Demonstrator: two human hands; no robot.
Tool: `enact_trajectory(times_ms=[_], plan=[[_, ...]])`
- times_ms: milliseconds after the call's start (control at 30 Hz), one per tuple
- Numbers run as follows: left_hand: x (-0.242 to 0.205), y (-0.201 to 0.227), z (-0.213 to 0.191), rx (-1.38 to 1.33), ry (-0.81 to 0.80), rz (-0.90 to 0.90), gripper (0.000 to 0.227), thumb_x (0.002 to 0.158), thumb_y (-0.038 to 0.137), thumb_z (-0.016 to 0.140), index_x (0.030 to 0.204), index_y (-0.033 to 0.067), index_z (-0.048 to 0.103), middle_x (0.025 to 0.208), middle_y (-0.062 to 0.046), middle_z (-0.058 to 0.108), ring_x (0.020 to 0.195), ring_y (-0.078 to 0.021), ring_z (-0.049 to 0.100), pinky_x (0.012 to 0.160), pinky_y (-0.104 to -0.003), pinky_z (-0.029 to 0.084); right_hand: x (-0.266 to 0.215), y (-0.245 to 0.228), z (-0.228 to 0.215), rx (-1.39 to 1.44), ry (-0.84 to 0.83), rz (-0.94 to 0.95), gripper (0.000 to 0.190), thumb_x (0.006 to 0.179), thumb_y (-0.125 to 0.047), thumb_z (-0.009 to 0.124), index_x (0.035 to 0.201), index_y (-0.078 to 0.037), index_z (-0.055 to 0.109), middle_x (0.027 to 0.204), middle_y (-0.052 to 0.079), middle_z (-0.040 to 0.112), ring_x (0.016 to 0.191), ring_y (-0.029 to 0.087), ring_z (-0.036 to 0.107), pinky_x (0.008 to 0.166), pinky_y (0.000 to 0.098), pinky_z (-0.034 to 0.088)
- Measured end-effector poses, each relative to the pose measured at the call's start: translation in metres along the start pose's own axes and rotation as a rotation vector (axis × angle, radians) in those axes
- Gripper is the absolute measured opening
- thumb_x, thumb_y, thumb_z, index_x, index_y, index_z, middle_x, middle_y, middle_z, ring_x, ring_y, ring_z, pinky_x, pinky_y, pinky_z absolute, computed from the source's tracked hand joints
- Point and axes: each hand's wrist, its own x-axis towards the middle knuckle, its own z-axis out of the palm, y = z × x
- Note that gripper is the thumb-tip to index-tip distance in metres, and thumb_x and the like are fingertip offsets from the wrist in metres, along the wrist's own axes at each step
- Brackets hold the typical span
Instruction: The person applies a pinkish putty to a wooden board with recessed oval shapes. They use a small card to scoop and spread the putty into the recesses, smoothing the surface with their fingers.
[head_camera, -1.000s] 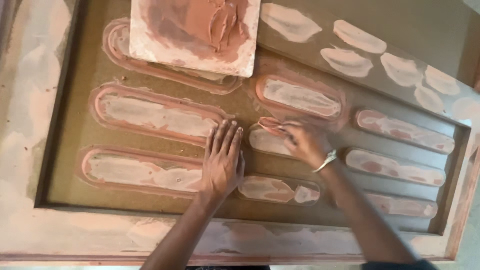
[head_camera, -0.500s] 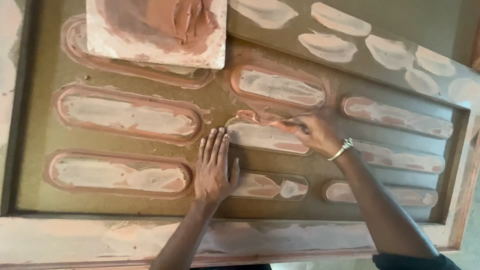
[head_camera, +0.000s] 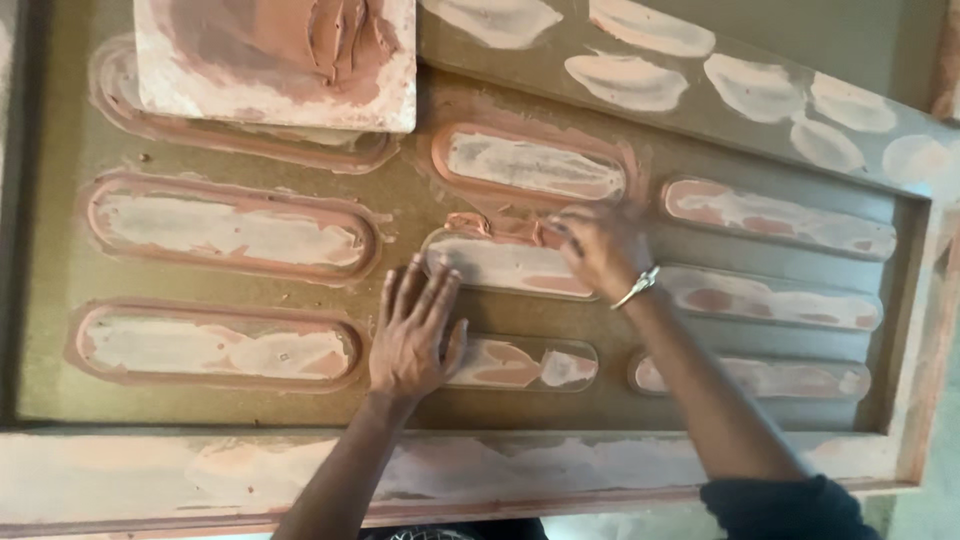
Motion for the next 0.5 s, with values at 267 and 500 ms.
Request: enact_trajectory(times_ms=[267, 500], plan=[[-0.001, 0.000, 0.000, -0.052, -0.002, 0.069, 0.061, 0.093, 0.031, 0.061, 0.146, 0.0026, 0.052, 0.156, -0.017, 0.047, 0.149, -0.0389, 0.034, 0.124, -0.056, 0.022, -0.020, 0.025, -0.009, 0.157, -0.177, 0.262, 0.021, 0.098, -0.025, 0.067, 0.114, -0.020, 0.079, 0.107, 0.008, 0.077, 0.093, 0.029, 0.072, 0.075, 0.0408, 0.055], [-0.007, 0.003, -0.001, -0.058, 0.012, 0.126, 0.055, 0.093, 0.028, 0.064, 0.142, 0.0029, 0.057, 0.155, -0.016, 0.048, 0.149, -0.0387, 0.037, 0.125, -0.056, 0.024, -0.041, 0.065, 0.005, 0.226, -0.086, 0.072, 0.028, 0.090, -0.007, 0.062, 0.114, -0.006, 0.074, 0.097, 0.014, 0.077, 0.085, 0.029, 0.070, 0.076, 0.0402, 0.055]])
